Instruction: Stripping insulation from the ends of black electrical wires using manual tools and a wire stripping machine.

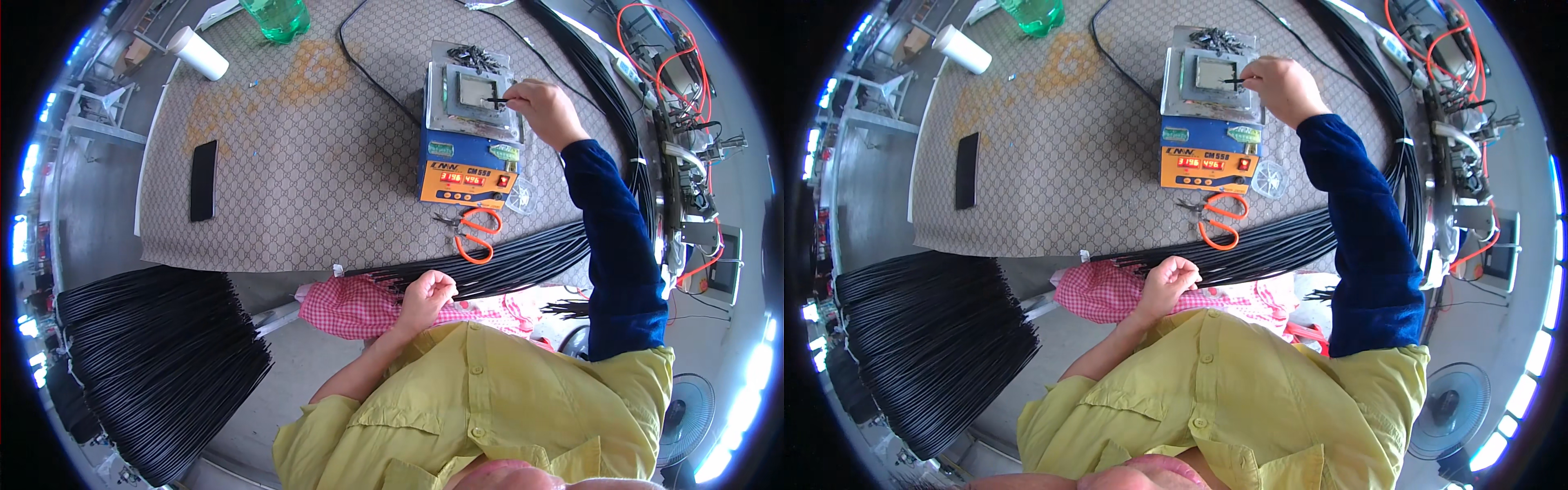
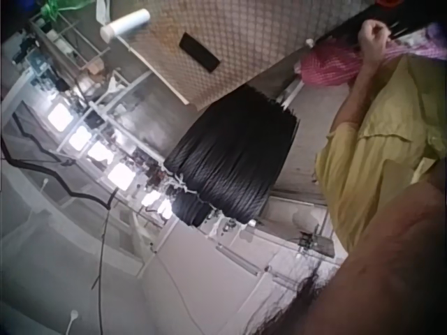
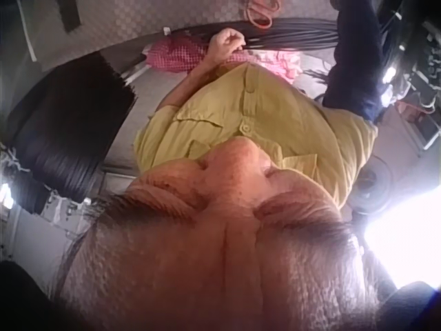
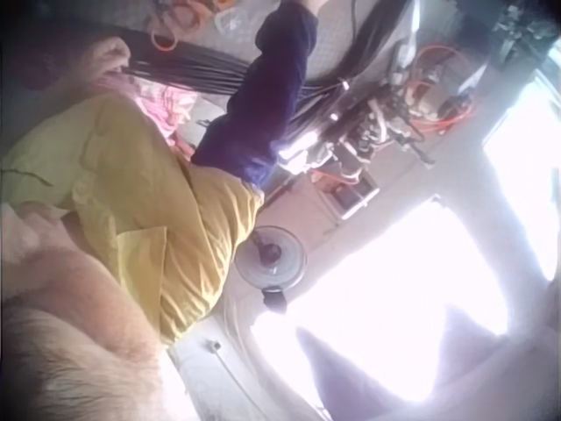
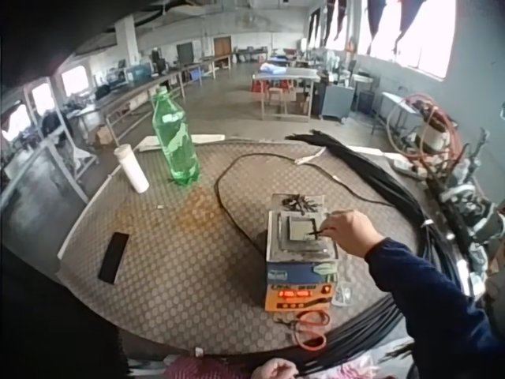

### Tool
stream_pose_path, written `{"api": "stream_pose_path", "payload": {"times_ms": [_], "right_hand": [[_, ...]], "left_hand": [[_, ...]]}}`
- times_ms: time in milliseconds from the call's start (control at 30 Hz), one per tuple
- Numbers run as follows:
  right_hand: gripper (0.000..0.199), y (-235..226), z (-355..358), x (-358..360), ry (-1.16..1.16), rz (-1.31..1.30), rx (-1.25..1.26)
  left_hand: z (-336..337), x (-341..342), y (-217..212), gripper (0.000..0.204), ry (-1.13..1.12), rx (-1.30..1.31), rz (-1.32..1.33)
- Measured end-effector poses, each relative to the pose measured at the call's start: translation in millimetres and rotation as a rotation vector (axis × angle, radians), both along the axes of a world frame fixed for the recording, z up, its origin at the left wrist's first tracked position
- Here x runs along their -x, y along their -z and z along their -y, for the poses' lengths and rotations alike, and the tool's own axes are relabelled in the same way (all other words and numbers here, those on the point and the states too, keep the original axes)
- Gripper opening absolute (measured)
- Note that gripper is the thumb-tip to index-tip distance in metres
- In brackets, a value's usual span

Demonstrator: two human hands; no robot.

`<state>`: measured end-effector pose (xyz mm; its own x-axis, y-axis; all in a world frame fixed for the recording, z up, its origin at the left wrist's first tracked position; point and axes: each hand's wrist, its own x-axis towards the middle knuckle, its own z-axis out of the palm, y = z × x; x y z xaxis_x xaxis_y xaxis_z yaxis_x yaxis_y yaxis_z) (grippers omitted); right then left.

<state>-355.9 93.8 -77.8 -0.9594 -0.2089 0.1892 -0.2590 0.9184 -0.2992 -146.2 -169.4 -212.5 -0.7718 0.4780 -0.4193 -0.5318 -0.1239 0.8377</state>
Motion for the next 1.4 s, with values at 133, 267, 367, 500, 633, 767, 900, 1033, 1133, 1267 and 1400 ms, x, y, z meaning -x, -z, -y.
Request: {"api": "stream_pose_path", "payload": {"times_ms": [133, 267, 367, 500, 633, 767, 900, 1033, 1133, 1267, 1400], "right_hand": [[0.016, 0.0, -7.8, -13.4, -0.008, -0.026, 0.300], [0.016, -7.0, -4.8, -32.0, 0.237, 0.253, 0.621], [0.015, -1.1, -9.3, -41.5, 0.132, 0.298, 0.961], [0.014, -3.1, -6.8, -51.2, 0.068, 0.301, 1.167], [0.012, -1.3, -6.7, -54.6, 0.025, 0.299, 1.239], [0.012, 0.4, -6.9, -55.7, 0.004, 0.305, 1.238], [0.012, 1.3, -6.3, -55.9, -0.002, 0.314, 1.263], [0.013, -1.2, -6.1, -55.4, 0.011, 0.303, 1.253], [0.014, -1.3, -6.3, -51.3, 0.087, 0.301, 1.136], [0.017, -6.8, 2.3, -44.1, 0.192, 0.188, 0.715], [0.016, 9.4, -8.3, -28.5, 0.194, 0.095, 0.541]], "left_hand": [[1.7, 0.0, 0.6, 0.008, 0.041, 0.020, 0.004], [1.3, -0.1, -3.9, 0.008, 0.055, 0.042, 0.000], [1.2, -0.2, -5.7, 0.008, 0.068, 0.057, -0.013], [0.3, -1.1, -5.4, 0.008, 0.064, 0.053, -0.014], [-2.3, -1.9, -6.8, 0.005, 0.014, 0.035, -0.027], [-2.2, -2.5, -6.4, 0.005, 0.013, 0.041, -0.044], [-2.1, -2.8, -6.7, 0.005, 0.009, 0.029, -0.033], [-2.1, -3.0, -1.6, 0.006, 0.017, 0.042, -0.038], [-2.2, -2.6, -2.6, 0.006, 0.012, 0.039, -0.028], [-0.7, -0.6, -4.4, 0.007, 0.045, 0.060, -0.008], [-0.5, 0.1, -3.4, 0.008, 0.068, 0.068, 0.003]]}}
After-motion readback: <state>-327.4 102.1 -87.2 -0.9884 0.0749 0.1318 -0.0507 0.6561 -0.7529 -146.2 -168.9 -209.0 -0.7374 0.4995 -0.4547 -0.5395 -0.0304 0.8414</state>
